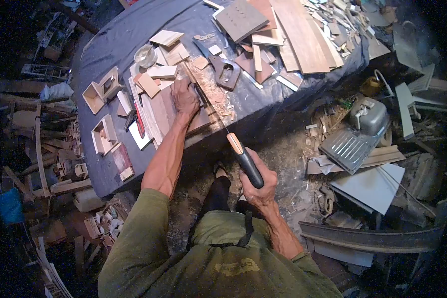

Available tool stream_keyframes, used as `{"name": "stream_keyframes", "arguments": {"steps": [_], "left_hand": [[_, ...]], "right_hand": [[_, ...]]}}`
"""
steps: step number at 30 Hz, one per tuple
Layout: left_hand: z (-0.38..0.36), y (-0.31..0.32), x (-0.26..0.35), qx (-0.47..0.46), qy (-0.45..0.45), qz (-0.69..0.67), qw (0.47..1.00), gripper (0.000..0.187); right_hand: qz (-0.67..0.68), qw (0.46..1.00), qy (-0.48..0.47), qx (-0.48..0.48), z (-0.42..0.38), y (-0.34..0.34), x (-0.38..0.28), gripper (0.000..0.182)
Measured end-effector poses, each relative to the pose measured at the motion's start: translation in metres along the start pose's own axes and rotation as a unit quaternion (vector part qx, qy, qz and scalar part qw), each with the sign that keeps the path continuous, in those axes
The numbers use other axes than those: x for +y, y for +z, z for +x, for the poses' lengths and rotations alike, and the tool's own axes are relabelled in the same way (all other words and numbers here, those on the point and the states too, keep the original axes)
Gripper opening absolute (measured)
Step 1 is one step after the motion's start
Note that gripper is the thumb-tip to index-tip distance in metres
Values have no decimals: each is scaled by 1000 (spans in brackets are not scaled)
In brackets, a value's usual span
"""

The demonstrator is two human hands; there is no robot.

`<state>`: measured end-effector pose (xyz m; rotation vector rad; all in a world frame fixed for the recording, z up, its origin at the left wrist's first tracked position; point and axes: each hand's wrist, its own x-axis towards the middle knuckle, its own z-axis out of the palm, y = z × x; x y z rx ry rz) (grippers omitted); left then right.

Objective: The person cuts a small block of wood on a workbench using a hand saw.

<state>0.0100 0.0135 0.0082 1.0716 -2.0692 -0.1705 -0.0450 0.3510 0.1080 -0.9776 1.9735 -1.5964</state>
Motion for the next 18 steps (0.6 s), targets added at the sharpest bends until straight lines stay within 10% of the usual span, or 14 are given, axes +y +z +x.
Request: {"name": "stream_keyframes", "arguments": {"steps": [18], "left_hand": [[3, 5, 3, -4, -1, 38, 999, 13]], "right_hand": [[-1, 1000, 9, 8, 10, 14, -14, 52]]}}
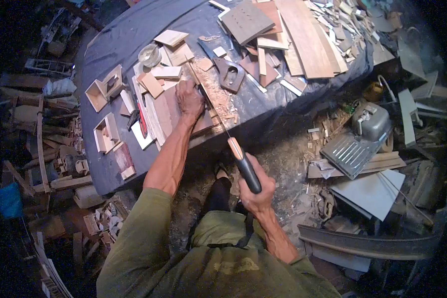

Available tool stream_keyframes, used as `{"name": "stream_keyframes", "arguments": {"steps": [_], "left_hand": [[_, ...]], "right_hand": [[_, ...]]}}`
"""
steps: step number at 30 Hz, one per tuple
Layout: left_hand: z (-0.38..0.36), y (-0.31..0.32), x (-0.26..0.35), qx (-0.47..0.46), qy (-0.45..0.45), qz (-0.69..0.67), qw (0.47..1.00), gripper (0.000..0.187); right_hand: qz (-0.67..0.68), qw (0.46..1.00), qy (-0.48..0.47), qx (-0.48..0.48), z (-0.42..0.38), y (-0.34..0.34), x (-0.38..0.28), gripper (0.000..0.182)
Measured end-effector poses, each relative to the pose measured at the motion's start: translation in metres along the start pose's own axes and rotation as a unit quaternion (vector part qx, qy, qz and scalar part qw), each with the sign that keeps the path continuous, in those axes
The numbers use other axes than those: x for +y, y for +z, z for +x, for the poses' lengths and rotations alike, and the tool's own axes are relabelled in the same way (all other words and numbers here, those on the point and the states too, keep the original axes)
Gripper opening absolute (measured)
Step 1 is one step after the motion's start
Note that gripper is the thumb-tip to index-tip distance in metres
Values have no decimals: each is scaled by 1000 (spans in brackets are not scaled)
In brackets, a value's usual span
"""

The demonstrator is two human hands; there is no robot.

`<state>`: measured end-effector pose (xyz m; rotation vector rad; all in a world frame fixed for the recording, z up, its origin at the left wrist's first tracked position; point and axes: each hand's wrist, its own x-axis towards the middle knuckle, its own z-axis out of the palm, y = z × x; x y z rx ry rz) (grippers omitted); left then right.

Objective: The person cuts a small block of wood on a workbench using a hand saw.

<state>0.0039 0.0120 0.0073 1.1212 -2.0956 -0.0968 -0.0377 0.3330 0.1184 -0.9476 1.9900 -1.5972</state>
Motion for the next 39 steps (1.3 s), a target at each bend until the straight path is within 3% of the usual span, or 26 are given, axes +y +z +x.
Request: {"name": "stream_keyframes", "arguments": {"steps": [9, 12, 17, 20, 23, 28, 31, 36, 39], "left_hand": [[-2, -4, -2, -1, 20, -15, 1000, 15], [-1, -8, -2, -33, 26, -18, 999, 16], [3, -8, -4, -27, 18, -24, 999, 17], [-1, -8, 0, -25, 25, -27, 999, 18], [4, -8, -1, -25, 20, -27, 999, 19], [2, -12, -3, -47, 36, -36, 998, 18], [2, -9, -3, -34, 18, -26, 999, 20], [4, -12, 2, -28, 31, -24, 999, 20], [20, -7, 0, -9, 58, -19, 998, 19]], "right_hand": [[-30, 998, -48, 7, -8, 3, 6, 50], [-35, 999, -14, -16, 16, 14, 6, 52], [-24, 999, -46, 2, -14, 2, 9, 52], [-23, 999, 18, -13, 13, 20, 8, 53], [-20, 998, -64, 20, -8, 13, 11, 52], [-40, 999, 25, -6, 19, 26, 7, 52], [-20, 997, -63, 29, -10, 13, 13, 51], [-43, 999, 14, -5, 7, 9, 8, 54], [-30, 996, -70, 35, -11, 11, 17, 54]]}}
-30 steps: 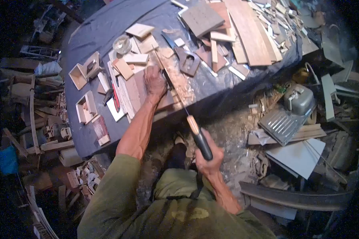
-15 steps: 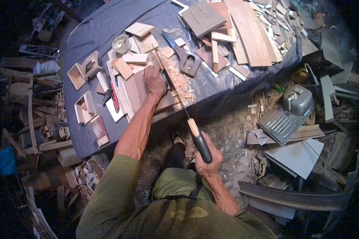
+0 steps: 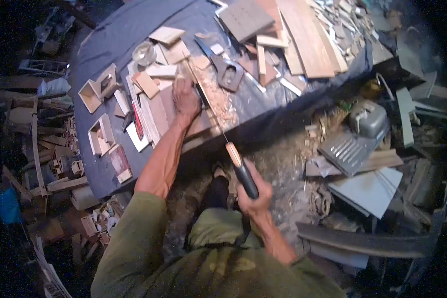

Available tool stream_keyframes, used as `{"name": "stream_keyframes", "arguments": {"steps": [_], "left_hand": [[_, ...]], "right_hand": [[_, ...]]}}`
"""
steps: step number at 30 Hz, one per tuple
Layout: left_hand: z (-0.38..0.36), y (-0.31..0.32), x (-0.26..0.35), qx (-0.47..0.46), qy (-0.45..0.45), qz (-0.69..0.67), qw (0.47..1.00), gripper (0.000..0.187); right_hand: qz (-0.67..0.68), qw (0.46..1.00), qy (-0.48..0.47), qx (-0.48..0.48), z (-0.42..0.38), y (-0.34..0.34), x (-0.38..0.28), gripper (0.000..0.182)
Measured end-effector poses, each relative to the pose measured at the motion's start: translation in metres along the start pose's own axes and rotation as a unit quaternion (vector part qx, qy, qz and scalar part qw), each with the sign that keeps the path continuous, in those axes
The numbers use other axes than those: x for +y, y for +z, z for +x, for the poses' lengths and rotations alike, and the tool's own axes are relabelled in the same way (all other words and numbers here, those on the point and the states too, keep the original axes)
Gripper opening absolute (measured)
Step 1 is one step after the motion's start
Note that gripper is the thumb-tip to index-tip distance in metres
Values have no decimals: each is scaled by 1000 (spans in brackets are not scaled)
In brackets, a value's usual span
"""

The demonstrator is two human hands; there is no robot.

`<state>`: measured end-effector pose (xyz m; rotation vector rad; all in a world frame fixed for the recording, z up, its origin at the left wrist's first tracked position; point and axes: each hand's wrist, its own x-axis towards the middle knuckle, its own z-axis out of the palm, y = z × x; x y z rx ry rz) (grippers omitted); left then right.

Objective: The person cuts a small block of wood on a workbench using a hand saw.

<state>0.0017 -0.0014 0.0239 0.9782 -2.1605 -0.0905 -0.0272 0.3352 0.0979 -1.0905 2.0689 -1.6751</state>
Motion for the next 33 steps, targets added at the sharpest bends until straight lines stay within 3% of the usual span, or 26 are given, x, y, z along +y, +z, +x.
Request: {"name": "stream_keyframes", "arguments": {"steps": [4, 8, 11, 15, 22, 27, 31, 33], "left_hand": [[-19, 5, -5, -10, -3, -18, 1000, 15], [-9, 5, -3, 3, -10, -9, 1000, 14], [-18, -1, 0, -22, -10, -6, 1000, 13], [-9, -1, -2, -3, -8, 0, 1000, 12], [-18, -1, 0, -11, -23, -10, 1000, 14], [-17, 1, -4, -19, -10, -3, 1000, 14], [-15, 2, -3, -8, -21, -10, 1000, 14], [-12, 1, -4, -12, -13, -12, 1000, 14]], "right_hand": [[-18, 997, 71, -33, 18, 0, -7, 56], [2, 1000, -6, -13, -3, -8, -6, 55], [-4, 997, 75, -29, 13, -9, -21, 54], [17, 1000, 19, -14, 1, -10, -17, 53], [2, 999, 28, -26, 0, -4, -12, 53], [3, 989, 130, -67, 20, 2, -23, 52], [-2, 1000, 9, -22, -6, -16, -16, 54], [-19, 991, 108, -72, 16, -10, -24, 54]]}}
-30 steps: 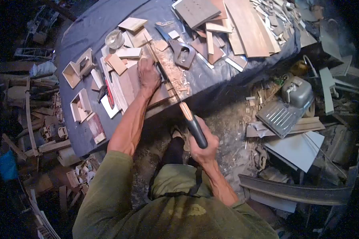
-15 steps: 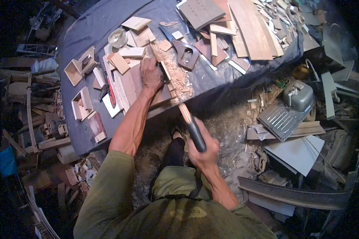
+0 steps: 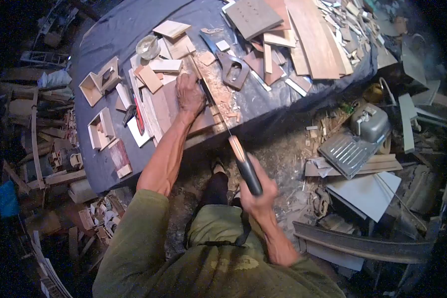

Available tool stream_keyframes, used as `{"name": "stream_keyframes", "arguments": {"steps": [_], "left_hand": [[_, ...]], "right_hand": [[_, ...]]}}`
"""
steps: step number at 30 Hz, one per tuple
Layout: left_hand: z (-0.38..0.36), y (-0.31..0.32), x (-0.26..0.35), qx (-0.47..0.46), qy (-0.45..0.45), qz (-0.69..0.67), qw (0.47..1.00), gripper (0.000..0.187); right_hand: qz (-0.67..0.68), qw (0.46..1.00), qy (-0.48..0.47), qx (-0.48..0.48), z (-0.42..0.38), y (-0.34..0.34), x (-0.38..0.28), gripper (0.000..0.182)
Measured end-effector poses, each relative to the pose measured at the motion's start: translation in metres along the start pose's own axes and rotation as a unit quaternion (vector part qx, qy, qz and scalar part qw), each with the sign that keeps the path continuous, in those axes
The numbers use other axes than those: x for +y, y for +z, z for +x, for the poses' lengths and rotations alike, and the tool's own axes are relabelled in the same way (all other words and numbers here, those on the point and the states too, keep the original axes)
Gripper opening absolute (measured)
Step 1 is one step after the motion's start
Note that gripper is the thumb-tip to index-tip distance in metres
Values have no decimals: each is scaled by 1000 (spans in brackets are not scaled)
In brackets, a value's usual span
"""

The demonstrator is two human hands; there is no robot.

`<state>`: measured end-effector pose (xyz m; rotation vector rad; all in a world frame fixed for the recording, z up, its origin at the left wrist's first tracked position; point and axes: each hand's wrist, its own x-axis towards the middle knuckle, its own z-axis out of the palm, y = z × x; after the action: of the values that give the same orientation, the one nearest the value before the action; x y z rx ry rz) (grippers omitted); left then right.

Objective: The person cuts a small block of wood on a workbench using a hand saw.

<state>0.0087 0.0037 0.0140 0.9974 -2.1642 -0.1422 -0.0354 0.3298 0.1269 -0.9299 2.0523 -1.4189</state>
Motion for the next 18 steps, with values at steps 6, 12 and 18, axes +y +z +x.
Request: {"name": "stream_keyframes", "arguments": {"steps": [6, 12, 18], "left_hand": [[-3, -1, 1, 3, -5, -9, 1000, 15], [-1, 1, 1, 12, -5, -17, 1000, 14], [-5, 0, 0, -3, -5, -7, 1000, 12]], "right_hand": [[3, 997, -72, 29, -30, -5, 18, 53], [2, 996, -74, 41, -32, -7, 10, 51], [-6, 997, -56, 48, -25, -5, 0, 51]]}}
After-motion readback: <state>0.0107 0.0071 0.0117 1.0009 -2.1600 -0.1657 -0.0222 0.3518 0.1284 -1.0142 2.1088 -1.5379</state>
